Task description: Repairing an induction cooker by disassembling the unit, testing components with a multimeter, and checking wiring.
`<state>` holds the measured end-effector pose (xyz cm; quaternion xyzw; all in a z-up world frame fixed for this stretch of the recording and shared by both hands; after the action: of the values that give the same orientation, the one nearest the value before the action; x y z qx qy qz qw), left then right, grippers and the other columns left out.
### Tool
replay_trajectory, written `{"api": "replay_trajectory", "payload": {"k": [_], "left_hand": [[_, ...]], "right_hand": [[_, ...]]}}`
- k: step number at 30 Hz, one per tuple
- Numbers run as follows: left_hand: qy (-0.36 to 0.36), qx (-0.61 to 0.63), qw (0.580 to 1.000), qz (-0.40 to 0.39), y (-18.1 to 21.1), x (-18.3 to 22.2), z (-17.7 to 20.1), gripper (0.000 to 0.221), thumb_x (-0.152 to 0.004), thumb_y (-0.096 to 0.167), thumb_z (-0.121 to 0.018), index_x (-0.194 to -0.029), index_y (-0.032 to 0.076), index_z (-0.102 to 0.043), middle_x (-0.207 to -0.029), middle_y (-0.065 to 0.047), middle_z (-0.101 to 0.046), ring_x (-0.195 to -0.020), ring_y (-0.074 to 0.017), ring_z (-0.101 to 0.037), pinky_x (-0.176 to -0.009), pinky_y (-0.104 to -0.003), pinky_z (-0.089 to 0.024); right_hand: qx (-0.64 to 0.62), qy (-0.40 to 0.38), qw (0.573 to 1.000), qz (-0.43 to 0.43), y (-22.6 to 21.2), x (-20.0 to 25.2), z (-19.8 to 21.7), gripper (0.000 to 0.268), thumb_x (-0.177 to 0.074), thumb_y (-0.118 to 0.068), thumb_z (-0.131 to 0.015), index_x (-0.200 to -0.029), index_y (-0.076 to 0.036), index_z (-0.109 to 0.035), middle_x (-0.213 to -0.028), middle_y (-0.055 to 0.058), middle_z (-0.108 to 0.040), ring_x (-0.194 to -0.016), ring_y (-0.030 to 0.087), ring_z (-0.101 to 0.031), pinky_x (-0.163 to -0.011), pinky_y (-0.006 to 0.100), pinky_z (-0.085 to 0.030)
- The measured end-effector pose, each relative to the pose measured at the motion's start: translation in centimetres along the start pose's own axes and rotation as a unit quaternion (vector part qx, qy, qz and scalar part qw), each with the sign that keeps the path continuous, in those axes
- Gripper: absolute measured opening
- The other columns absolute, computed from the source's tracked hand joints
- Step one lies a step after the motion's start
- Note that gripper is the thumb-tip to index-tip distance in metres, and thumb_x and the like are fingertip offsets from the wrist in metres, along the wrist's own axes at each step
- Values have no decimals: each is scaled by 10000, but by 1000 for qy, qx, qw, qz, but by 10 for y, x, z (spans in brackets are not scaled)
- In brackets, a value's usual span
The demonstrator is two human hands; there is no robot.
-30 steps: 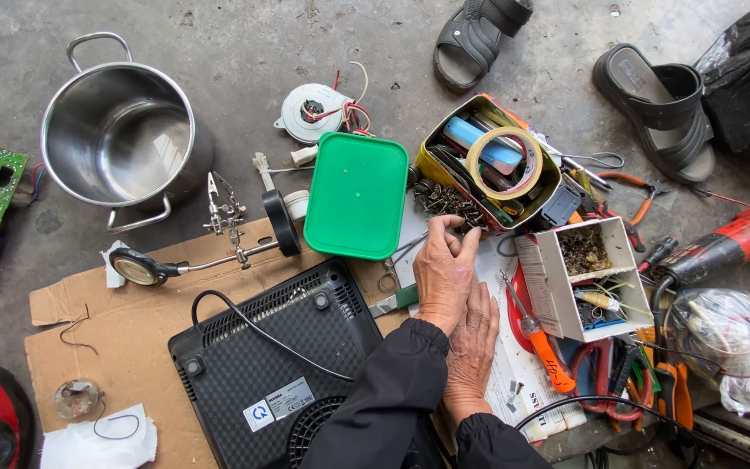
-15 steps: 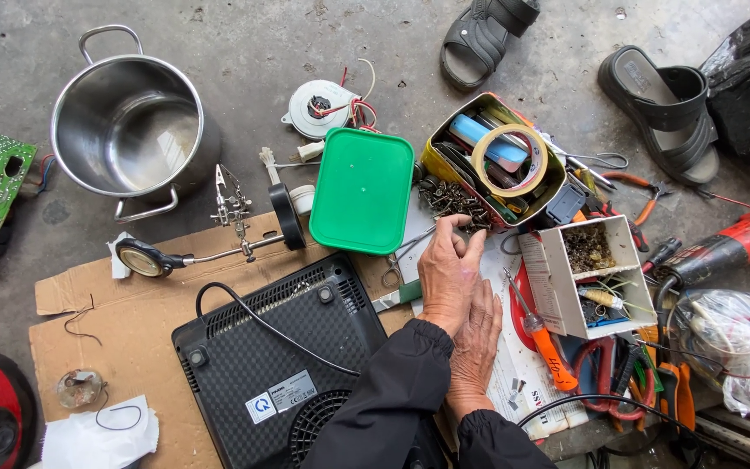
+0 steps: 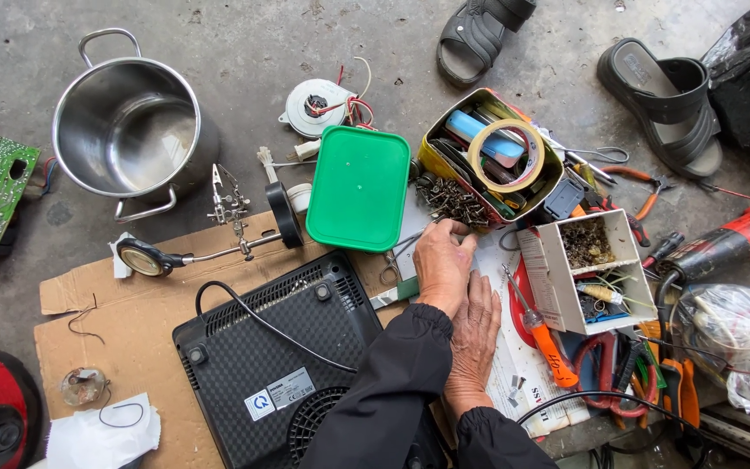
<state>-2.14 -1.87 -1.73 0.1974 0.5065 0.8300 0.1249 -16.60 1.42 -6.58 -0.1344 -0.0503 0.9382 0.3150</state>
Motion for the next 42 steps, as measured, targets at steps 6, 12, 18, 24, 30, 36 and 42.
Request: {"api": "replay_trajectory", "payload": {"k": [6,12,18,24,30,36,42], "left_hand": [[16,6,1000,-6,-4,0,-3,146,-917,261,-825,-970,130,-864,-850,-16,-636,-708,-177,-607,-709,-347,-540],[31,60,998,-8,-1,6,8,139,-928,228,-815,-983,121,-884,-817,9,-634,-696,-145,-599,-690,-325,-532],[23,179,980,84,13,41,42,250,-1018,201,-622,-1181,74,-762,-1009,-29,-771,-834,-140,-692,-764,-298,-577],[24,395,903,165,29,102,82,406,-1022,30,-485,-1363,-66,-681,-1235,-231,-765,-1080,-253,-772,-955,-339,-643],[54,478,853,204,38,158,138,412,-1089,135,-581,-1439,-77,-631,-1243,-270,-768,-1057,-277,-786,-939,-376,-664],[71,476,842,245,21,192,165,330,-1073,190,-680,-1277,-69,-691,-1019,-198,-799,-836,-228,-759,-765,-320,-624],[103,477,833,263,9,221,184,273,-1063,156,-727,-1198,-81,-723,-948,-202,-804,-760,-218,-734,-713,-311,-614]], "right_hand": [[-10,7,1000,0,1,0,-1,825,-979,-356,-654,-1675,-10,-378,-1827,166,-274,-1715,333,-216,-1442,518,-125],[-31,5,1000,-5,-3,-1,5,882,-970,-405,-683,-1696,-25,-356,-1817,174,-294,-1711,346,-223,-1436,532,-121],[-17,17,1000,-1,-4,-3,4,760,-957,-214,-674,-1650,-31,-422,-1789,165,-357,-1695,339,-278,-1435,523,-153],[-52,65,996,11,2,-6,0,576,-1029,-251,-624,-1559,-40,-542,-1688,184,-490,-1612,354,-418,-1381,522,-262],[-112,151,982,-4,14,-68,68,150,-1112,-184,-645,-1202,-88,-717,-1174,112,-729,-1046,305,-714,-959,461,-561],[-104,35,994,-24,33,-141,98,355,-1071,-223,-659,-1354,-10,-647,-1030,167,-753,-834,342,-724,-769,486,-573],[-118,-102,983,-94,43,-170,93,430,-1139,-431,-628,-1015,-37,-750,-909,176,-776,-817,388,-706,-815,524,-551]]}}
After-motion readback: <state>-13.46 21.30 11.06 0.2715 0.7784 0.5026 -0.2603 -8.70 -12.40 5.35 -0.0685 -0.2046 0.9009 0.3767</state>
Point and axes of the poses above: each hand's wrist, its own x-axis away from the middle knuckle, its own z-axis out of the back of the hand, y = z × x, the point moved 1 cm from there along -x, towards the middle knuckle
